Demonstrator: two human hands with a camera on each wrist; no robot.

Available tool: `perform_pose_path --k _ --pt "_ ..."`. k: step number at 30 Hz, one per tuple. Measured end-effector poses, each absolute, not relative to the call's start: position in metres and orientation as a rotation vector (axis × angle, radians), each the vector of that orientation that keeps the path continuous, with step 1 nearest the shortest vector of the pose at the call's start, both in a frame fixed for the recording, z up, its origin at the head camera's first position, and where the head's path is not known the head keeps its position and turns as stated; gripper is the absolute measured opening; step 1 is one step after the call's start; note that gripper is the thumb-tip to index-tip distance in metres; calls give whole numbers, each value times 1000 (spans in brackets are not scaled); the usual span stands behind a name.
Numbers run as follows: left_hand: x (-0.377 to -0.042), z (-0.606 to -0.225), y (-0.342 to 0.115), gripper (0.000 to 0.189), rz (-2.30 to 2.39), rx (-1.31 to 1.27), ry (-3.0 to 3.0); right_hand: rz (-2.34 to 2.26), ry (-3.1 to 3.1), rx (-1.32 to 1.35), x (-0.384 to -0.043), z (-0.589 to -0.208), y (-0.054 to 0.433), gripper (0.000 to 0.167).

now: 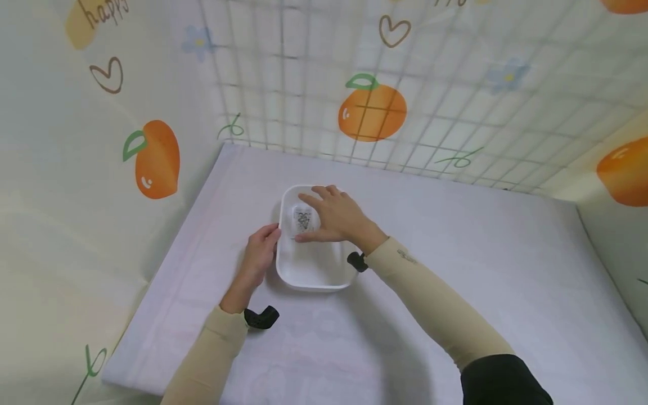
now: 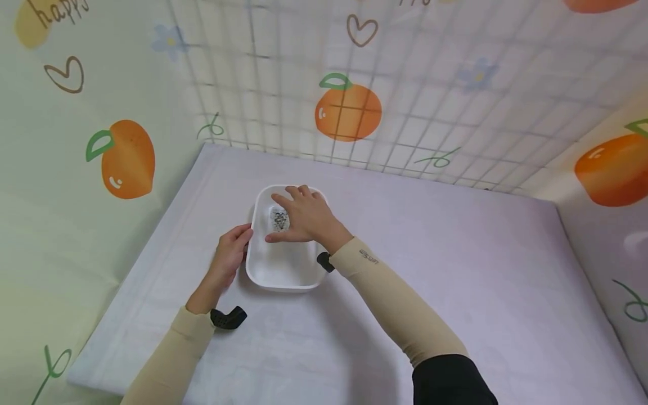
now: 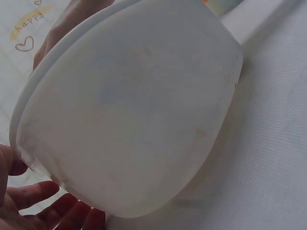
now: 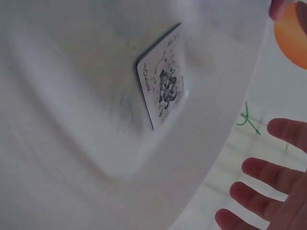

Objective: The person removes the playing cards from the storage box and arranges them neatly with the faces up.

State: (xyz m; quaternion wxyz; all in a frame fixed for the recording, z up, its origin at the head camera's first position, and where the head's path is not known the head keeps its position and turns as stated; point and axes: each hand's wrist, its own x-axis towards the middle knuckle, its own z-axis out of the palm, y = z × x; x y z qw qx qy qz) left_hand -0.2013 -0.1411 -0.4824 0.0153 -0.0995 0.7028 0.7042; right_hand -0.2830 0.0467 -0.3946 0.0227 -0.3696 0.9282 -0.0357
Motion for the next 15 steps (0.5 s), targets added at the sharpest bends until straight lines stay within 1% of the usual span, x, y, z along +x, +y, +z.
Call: perform_pose_path --k 15 --pt "-204 -485 -144 42 2220 -285 2157 30 2783 -1029 -304 -409 27 97"
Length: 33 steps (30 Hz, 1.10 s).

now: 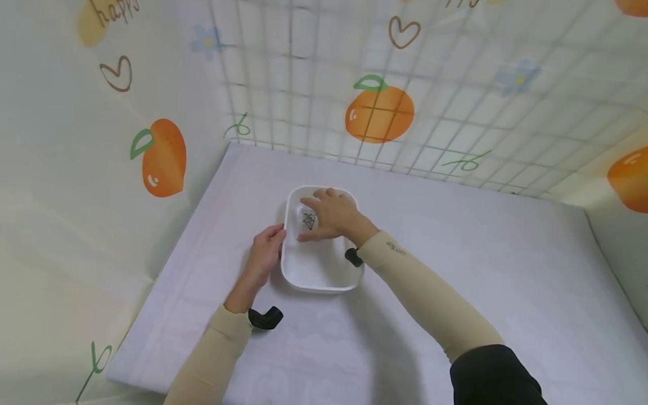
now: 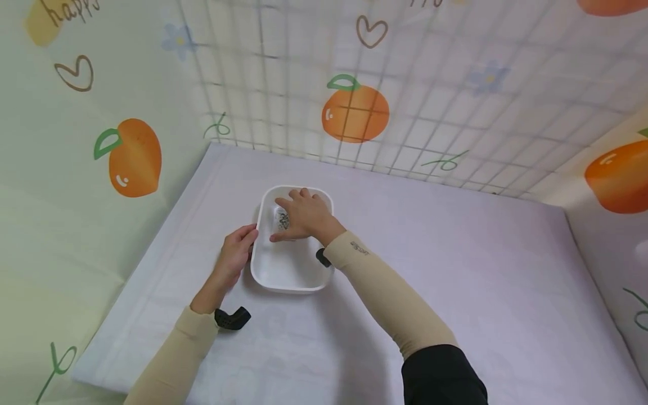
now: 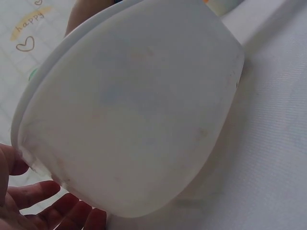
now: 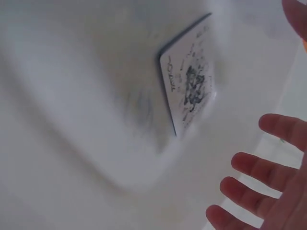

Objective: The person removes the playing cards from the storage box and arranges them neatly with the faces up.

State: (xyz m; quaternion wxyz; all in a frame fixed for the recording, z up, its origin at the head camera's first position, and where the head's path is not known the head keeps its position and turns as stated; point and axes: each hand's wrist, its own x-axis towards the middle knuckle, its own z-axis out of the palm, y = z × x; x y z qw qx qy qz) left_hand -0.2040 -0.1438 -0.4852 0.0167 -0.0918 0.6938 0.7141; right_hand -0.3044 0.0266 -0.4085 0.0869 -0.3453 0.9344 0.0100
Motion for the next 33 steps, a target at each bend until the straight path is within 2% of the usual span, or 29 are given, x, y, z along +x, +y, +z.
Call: perform_pose_path --k 24,33 --pt "-204 -486 -145 41 2199 -298 2189 141 2696 -982 -320 -430 11 100" --pt "-204 -485 -144 41 2190 -337 2187 132 2689 -934 -325 -436 9 91"
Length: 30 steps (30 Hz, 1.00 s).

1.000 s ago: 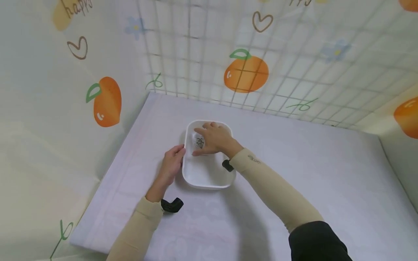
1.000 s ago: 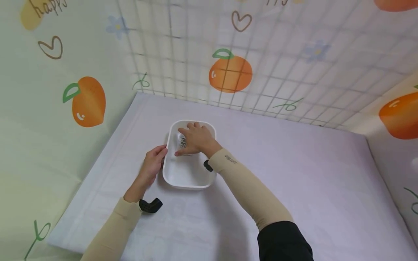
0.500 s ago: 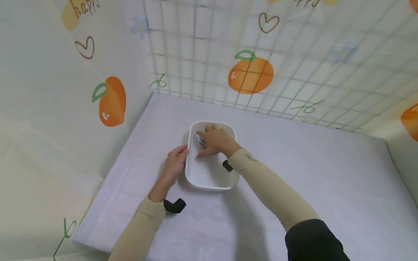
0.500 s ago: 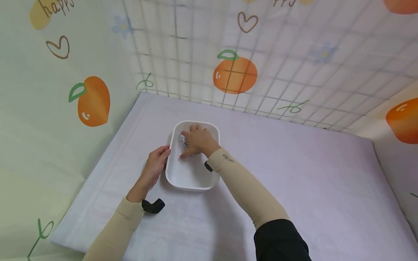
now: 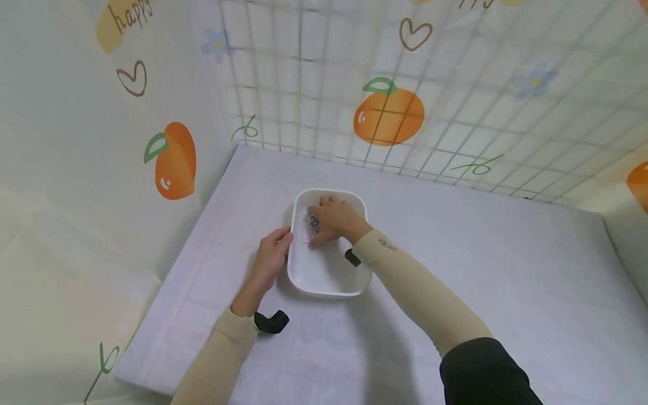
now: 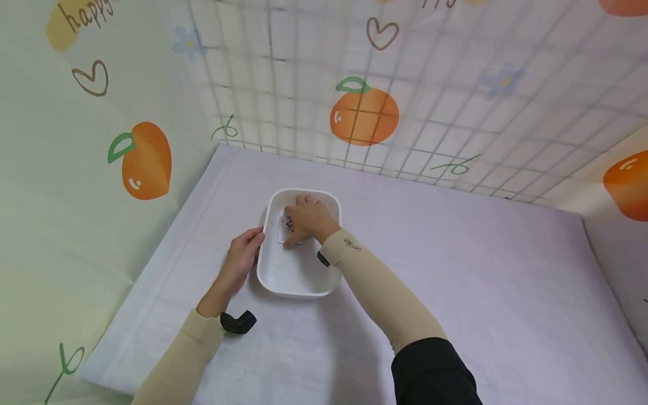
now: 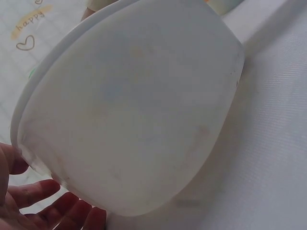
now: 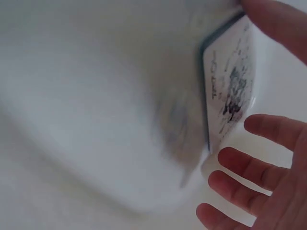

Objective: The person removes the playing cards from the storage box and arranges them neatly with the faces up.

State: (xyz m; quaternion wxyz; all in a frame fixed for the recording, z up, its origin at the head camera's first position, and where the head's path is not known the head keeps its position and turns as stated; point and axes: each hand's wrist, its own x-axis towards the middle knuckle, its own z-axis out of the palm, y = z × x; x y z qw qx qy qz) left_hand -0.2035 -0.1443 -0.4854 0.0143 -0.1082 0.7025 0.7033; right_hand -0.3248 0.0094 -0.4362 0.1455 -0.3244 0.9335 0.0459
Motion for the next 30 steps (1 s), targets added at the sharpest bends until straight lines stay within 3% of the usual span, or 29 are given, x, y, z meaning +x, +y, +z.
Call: perform_pose_path --k 7,19,30 --pt "-202 -486 -143 41 2191 -346 2187 139 2688 -948 -326 -438 10 82" --pt "-204 -485 -142 40 2195 -343 2203 70 2681 -969 -326 -433 10 82" --pt "-202 -479 -137 38 2184 -367 2280 84 2715 -1106 -314 -406 16 78"
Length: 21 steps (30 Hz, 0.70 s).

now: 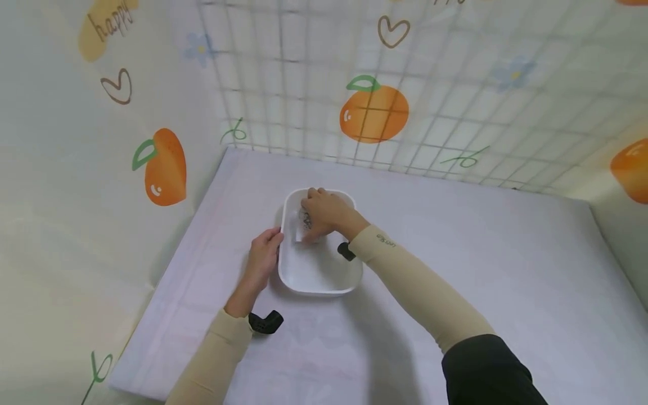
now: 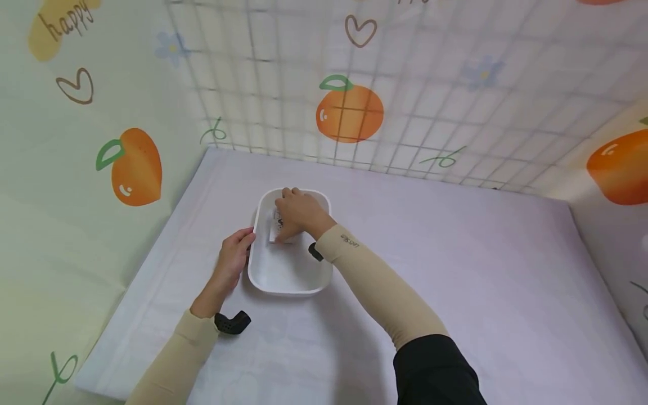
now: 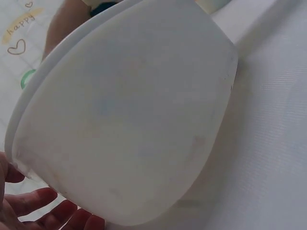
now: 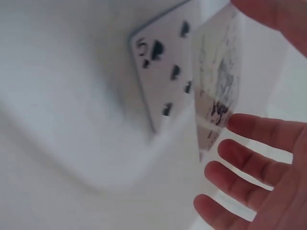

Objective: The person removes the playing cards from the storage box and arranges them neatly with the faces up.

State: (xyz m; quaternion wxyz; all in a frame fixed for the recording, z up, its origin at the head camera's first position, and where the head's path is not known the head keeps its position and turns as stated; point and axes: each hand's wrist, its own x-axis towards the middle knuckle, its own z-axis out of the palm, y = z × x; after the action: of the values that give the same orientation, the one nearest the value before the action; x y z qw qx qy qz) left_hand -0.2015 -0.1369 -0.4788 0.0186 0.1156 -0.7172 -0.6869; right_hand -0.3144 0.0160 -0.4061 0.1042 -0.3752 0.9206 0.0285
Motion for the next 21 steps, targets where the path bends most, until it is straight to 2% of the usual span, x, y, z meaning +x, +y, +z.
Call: perform_pose_path --k 10,21 --pt "-200 -472 -132 38 -2151 411 -2252 100 2742 -1083 -301 -373 35 79" --pt "-198 -467 -130 41 -2122 452 -2336 89 2811 -955 -292 -345 78 77"
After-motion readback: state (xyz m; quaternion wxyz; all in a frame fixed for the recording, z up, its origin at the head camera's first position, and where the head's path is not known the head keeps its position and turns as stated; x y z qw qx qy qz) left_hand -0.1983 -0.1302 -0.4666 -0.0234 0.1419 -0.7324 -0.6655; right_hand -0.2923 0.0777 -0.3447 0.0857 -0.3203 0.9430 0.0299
